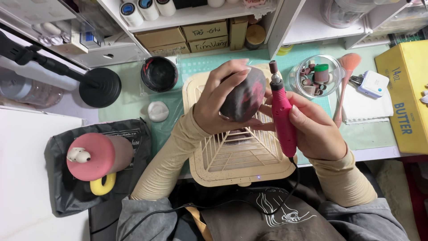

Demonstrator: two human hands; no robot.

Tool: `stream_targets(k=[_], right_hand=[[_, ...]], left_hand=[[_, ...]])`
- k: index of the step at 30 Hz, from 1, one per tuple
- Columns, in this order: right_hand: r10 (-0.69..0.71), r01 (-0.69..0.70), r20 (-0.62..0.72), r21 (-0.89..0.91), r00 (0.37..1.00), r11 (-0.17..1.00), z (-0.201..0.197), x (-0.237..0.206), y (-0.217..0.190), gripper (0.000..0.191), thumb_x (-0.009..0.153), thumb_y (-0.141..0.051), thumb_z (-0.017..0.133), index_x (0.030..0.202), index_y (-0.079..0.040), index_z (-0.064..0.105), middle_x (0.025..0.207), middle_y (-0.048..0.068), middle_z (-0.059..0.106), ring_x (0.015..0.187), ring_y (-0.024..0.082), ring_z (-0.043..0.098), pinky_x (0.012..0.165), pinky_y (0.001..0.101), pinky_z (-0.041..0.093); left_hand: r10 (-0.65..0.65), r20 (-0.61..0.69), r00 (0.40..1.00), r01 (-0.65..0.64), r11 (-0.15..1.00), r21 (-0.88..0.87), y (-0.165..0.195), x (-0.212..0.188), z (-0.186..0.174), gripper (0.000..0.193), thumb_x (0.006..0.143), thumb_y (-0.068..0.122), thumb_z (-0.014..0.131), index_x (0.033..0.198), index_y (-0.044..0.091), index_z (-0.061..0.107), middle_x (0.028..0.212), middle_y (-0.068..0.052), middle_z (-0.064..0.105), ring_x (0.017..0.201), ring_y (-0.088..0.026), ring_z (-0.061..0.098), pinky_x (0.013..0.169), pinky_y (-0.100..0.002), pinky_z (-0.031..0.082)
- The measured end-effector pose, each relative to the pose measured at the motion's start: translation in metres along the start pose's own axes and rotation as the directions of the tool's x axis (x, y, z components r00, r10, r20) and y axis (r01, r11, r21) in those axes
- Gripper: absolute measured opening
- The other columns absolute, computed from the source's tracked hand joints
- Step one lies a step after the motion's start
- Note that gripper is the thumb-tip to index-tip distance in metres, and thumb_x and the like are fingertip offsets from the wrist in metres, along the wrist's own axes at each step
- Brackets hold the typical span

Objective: The person holds a round dark object in one hand and grinds its surface with a pink electric rotary tool, rotating the object to work different areas over a small dust-collecting fan. They then set the rotary tool down and use a soft brush to sweep dust off the object.

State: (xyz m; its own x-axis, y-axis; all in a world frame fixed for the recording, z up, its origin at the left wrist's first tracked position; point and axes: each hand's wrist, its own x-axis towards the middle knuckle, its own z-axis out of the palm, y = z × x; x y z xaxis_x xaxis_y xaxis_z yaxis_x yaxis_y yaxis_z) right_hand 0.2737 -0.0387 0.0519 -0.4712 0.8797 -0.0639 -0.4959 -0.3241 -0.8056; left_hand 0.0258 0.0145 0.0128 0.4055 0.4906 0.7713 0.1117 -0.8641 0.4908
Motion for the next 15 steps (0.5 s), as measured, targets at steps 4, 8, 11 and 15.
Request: stream_targets(k=[4, 8, 11, 15], right_hand=[[-0.091, 0.089, -0.013, -0.105, 0.996, 0.990, 0.001, 0.001, -0.001, 0.054, 0.109, -0.015, 0.043, 0.155, 0.011, 0.033, 0.159, 0.028, 0.041, 0.150, 0.043, 0.042, 0.124, 0.0594, 0.036], [-0.135, 0.125, -0.077, -0.123, 0.988, 0.985, 0.000, -0.004, -0.008, 0.053, 0.108, -0.014, 0.044, 0.153, 0.011, 0.032, 0.162, 0.028, 0.038, 0.147, 0.045, 0.043, 0.123, 0.0585, 0.035], [-0.166, 0.159, -0.031, -0.159, 0.986, 0.974, -0.002, -0.008, -0.014, 0.051, 0.108, -0.013, 0.044, 0.152, 0.011, 0.034, 0.164, 0.031, 0.036, 0.150, 0.047, 0.042, 0.124, 0.0582, 0.032], [-0.180, 0.190, 0.061, -0.247, 0.982, 0.950, -0.002, -0.014, -0.016, 0.045, 0.107, -0.008, 0.046, 0.146, 0.014, 0.038, 0.164, 0.033, 0.037, 0.151, 0.047, 0.043, 0.127, 0.0583, 0.036]], left_hand=[[-0.086, 0.092, 0.992, 0.093, 0.993, -0.070, -0.001, -0.003, -0.002, 0.115, 0.083, 0.026, 0.095, 0.165, 0.012, 0.015, 0.164, -0.021, 0.026, 0.154, -0.040, 0.031, 0.126, -0.049, 0.034], [-0.146, 0.123, 0.982, 0.154, 0.987, -0.054, -0.006, -0.003, 0.002, 0.117, 0.090, 0.031, 0.097, 0.165, 0.012, 0.009, 0.166, -0.020, 0.028, 0.155, -0.037, 0.028, 0.131, -0.049, 0.030], [-0.188, 0.089, 0.978, 0.181, 0.980, 0.079, -0.008, -0.001, 0.003, 0.122, 0.076, 0.045, 0.101, 0.161, 0.009, 0.023, 0.157, -0.018, 0.040, 0.153, -0.037, 0.036, 0.133, -0.059, 0.029], [-0.105, -0.005, 0.994, 0.104, 0.973, 0.208, -0.001, 0.004, -0.002, 0.105, 0.072, 0.048, 0.103, 0.146, 0.010, 0.038, 0.151, -0.015, 0.047, 0.152, -0.042, 0.036, 0.133, -0.063, 0.022]])
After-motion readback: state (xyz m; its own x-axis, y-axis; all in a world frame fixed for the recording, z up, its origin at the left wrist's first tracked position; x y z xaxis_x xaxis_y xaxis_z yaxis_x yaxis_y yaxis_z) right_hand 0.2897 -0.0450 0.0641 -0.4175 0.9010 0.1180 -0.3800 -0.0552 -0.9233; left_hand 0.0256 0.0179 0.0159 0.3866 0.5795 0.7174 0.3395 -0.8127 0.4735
